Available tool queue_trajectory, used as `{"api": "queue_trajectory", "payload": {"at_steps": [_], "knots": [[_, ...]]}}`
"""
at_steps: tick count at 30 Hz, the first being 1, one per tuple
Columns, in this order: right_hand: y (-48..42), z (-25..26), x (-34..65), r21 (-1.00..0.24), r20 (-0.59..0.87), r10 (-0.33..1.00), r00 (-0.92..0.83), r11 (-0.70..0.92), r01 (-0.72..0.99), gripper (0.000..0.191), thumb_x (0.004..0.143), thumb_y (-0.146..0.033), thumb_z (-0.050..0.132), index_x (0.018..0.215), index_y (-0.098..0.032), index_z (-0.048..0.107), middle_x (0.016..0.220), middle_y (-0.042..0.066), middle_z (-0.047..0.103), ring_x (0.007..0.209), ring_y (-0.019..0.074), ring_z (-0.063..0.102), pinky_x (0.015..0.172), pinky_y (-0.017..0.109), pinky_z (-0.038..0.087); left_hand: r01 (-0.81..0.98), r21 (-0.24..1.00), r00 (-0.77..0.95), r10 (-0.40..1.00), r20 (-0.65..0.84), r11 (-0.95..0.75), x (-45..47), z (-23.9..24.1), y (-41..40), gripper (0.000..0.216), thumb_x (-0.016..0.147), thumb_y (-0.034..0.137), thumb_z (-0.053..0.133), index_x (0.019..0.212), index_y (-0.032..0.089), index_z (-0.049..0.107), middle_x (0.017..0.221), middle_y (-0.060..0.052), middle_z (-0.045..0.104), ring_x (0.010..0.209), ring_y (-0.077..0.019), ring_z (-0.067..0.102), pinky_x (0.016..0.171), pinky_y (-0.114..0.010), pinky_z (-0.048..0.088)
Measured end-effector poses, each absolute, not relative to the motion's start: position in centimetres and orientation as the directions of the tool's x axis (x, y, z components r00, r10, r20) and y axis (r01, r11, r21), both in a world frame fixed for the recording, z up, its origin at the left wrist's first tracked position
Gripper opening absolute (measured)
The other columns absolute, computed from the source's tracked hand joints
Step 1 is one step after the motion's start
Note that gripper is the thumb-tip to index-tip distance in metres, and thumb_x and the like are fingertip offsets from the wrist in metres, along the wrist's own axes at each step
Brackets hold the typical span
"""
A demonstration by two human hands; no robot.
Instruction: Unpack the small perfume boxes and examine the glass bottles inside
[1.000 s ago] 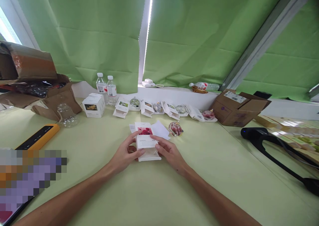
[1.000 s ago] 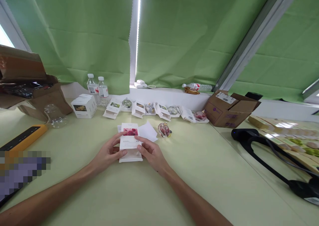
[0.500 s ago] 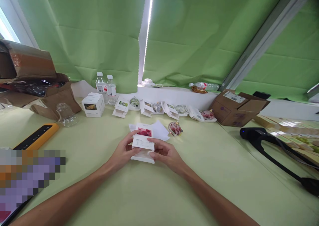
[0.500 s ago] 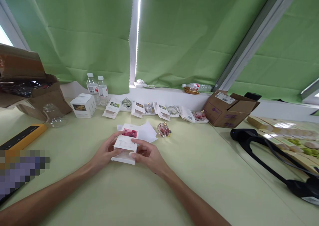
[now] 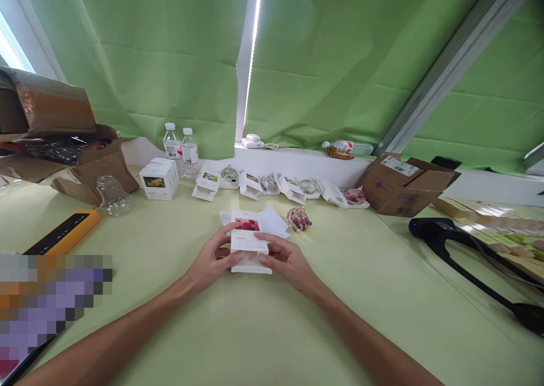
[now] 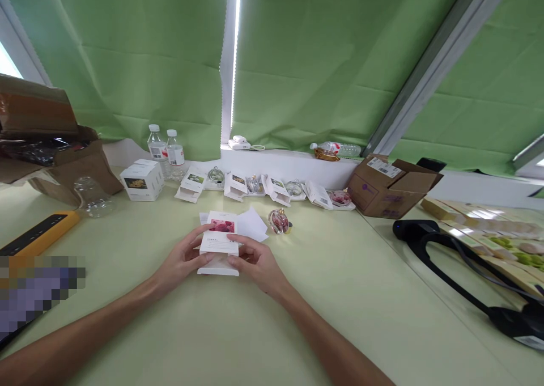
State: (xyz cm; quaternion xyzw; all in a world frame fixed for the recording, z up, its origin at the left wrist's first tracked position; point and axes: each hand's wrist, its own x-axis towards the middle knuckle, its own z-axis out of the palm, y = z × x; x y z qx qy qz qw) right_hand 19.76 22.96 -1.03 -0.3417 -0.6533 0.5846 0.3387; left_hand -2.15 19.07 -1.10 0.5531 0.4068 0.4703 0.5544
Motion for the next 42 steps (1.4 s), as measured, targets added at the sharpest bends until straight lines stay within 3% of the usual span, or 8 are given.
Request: {"api": "queue_trajectory", "payload": {"at_steps": [8, 16, 22, 28, 42], "knots": [[23.3, -1.14, 19.76, -0.997, 0.043, 0.867, -0.497, 0.066, 0.029, 0.054, 0.077, -0.043, 0.071, 0.125, -0.024, 0.058, 0.087, 0.004, 0.067, 0.086, 0.0213, 0.062, 0.076, 0.033, 0.048, -0.003, 0.996, 0.239, 0.967, 0.085, -0.086, -2.03, -0.95, 18.97, 0.066, 0.082, 0.042, 0.064, 0.14, 0.033, 0.035, 0.121, -0.008, 0.059, 0.082, -0.0189, 0.063, 0.064, -0.029, 0.051], [23.29, -0.9, 19.78, -0.998, 0.06, 0.876, -0.478, 0.063, -0.01, 0.054, 0.076, -0.044, 0.071, 0.124, -0.022, 0.059, 0.102, 0.008, 0.069, 0.093, 0.0238, 0.063, 0.079, 0.035, 0.049, 0.017, 0.995, 0.258, 0.962, 0.092, -0.1, -2.04, -1.7, 18.96, 0.075, 0.08, 0.044, 0.065, 0.144, 0.035, 0.028, 0.123, -0.008, 0.055, 0.073, -0.0131, 0.058, 0.063, -0.027, 0.047], [23.27, -0.98, 19.89, -0.998, 0.049, 0.889, -0.456, 0.057, 0.004, 0.055, 0.075, -0.047, 0.071, 0.124, -0.022, 0.059, 0.103, 0.008, 0.069, 0.095, 0.0254, 0.063, 0.08, 0.037, 0.05, 0.039, 0.993, 0.299, 0.949, 0.098, -0.115, -2.15, -1.83, 18.83, 0.085, 0.078, 0.044, 0.068, 0.147, 0.034, 0.02, 0.131, -0.01, 0.049, 0.082, -0.0161, 0.058, 0.072, -0.029, 0.047], [23.54, -1.28, 19.92, -0.998, 0.05, 0.887, -0.459, 0.059, 0.005, 0.055, 0.076, -0.045, 0.071, 0.124, -0.023, 0.059, 0.103, 0.008, 0.069, 0.095, 0.0248, 0.062, 0.08, 0.036, 0.05, 0.085, 0.992, 0.337, 0.939, 0.062, -0.096, -2.1, -1.54, 18.64, 0.099, 0.071, 0.042, 0.075, 0.148, 0.032, 0.013, 0.117, -0.009, 0.058, 0.085, -0.0204, 0.06, 0.07, -0.031, 0.047], [23.66, -1.62, 19.89, -0.999, 0.047, 0.888, -0.458, 0.053, 0.001, 0.053, 0.076, -0.044, 0.071, 0.123, -0.023, 0.059, 0.105, 0.008, 0.07, 0.094, 0.0235, 0.063, 0.079, 0.034, 0.05, 0.123, 0.986, 0.345, 0.936, 0.067, -0.116, -2.04, -0.99, 18.43, 0.101, 0.071, 0.044, 0.075, 0.149, 0.032, 0.011, 0.116, -0.01, 0.058, 0.087, -0.02, 0.06, 0.07, -0.031, 0.048]]}}
